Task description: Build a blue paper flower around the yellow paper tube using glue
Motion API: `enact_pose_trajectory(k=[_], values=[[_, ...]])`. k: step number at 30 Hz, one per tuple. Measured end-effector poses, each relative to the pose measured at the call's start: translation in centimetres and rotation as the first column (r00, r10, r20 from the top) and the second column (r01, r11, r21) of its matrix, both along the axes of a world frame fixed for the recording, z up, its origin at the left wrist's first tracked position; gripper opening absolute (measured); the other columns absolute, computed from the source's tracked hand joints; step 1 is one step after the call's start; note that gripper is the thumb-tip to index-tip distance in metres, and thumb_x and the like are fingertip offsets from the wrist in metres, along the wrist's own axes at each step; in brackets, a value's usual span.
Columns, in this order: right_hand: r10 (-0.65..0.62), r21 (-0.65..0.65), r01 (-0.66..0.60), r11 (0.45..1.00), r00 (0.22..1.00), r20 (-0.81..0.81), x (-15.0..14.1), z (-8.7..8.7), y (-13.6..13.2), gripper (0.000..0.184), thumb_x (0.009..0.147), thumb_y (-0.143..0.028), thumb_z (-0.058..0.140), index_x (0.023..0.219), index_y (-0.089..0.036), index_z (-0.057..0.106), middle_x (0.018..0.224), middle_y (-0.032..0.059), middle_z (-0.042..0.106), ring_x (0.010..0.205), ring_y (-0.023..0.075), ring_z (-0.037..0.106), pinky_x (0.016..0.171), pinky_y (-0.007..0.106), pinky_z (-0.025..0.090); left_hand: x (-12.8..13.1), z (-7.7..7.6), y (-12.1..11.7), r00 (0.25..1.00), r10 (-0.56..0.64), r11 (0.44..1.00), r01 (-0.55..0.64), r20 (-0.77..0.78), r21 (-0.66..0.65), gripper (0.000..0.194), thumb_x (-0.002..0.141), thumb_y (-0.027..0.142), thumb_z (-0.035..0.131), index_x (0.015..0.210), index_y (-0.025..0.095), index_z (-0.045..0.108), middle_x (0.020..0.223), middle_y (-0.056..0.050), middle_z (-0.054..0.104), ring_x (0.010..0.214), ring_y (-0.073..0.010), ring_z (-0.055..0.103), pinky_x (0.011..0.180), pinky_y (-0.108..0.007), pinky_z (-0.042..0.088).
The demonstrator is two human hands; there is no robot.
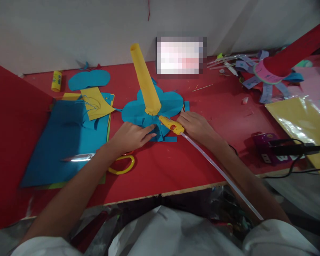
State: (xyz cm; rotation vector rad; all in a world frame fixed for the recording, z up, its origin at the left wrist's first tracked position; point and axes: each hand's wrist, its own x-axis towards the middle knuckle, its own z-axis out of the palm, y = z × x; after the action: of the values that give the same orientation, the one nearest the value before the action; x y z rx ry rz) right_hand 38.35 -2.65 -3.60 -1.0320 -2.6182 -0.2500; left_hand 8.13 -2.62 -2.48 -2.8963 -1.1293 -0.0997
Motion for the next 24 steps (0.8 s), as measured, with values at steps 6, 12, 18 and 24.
enact_pose_trajectory(k=[6,12,18,24], values=[[-0.030,0.009,0.030,1.000,0.999,0.042,0.42,-0.20,-0.10,0.031,0.111,-0.022,0.040,0.085,-0.022,0.057,0.082,0.0073,0.061,0.078,0.0229,0.052,0.073,0.036,0.039,-0.08,-0.04,0.03,0.999,0.010,0.999,-0.007,0.052,-0.044,0.066,0.110,0.058,0.025,0.136,0.020,0.072,0.065,-0.010,0.069,0.053,-0.0198,0.056,0.060,-0.031,0.040],[-0.020,0.011,0.019,1.000,0.999,0.033,0.46,-0.38,0.11,0.032,0.111,-0.022,0.039,0.084,-0.022,0.057,0.081,0.0067,0.061,0.077,0.0221,0.051,0.071,0.035,0.040,-0.08,-0.03,-0.01,1.000,0.006,1.000,-0.006,0.008,-0.010,0.063,0.111,0.056,0.027,0.138,0.021,0.071,0.063,-0.009,0.068,0.052,-0.0199,0.054,0.058,-0.030,0.035],[0.022,-0.074,-0.026,0.997,0.998,-0.060,-0.18,0.28,-0.11,0.028,0.110,-0.025,0.041,0.090,-0.020,0.060,0.086,0.0075,0.063,0.079,0.0229,0.054,0.070,0.036,0.040,-0.03,-0.07,-0.02,0.999,0.007,1.000,-0.006,0.039,-0.016,0.062,0.111,0.056,0.028,0.135,0.020,0.073,0.063,-0.010,0.068,0.051,-0.0196,0.054,0.057,-0.031,0.036],[-0.012,-0.141,-0.009,0.990,0.988,-0.151,0.17,0.27,-0.17,0.025,0.110,-0.033,0.044,0.098,-0.020,0.062,0.094,0.0085,0.067,0.088,0.0242,0.060,0.075,0.036,0.045,-0.03,0.04,0.00,1.000,-0.011,1.000,0.011,0.026,0.003,0.059,0.111,0.054,0.031,0.135,0.020,0.073,0.064,-0.010,0.069,0.051,-0.0191,0.054,0.055,-0.030,0.033]])
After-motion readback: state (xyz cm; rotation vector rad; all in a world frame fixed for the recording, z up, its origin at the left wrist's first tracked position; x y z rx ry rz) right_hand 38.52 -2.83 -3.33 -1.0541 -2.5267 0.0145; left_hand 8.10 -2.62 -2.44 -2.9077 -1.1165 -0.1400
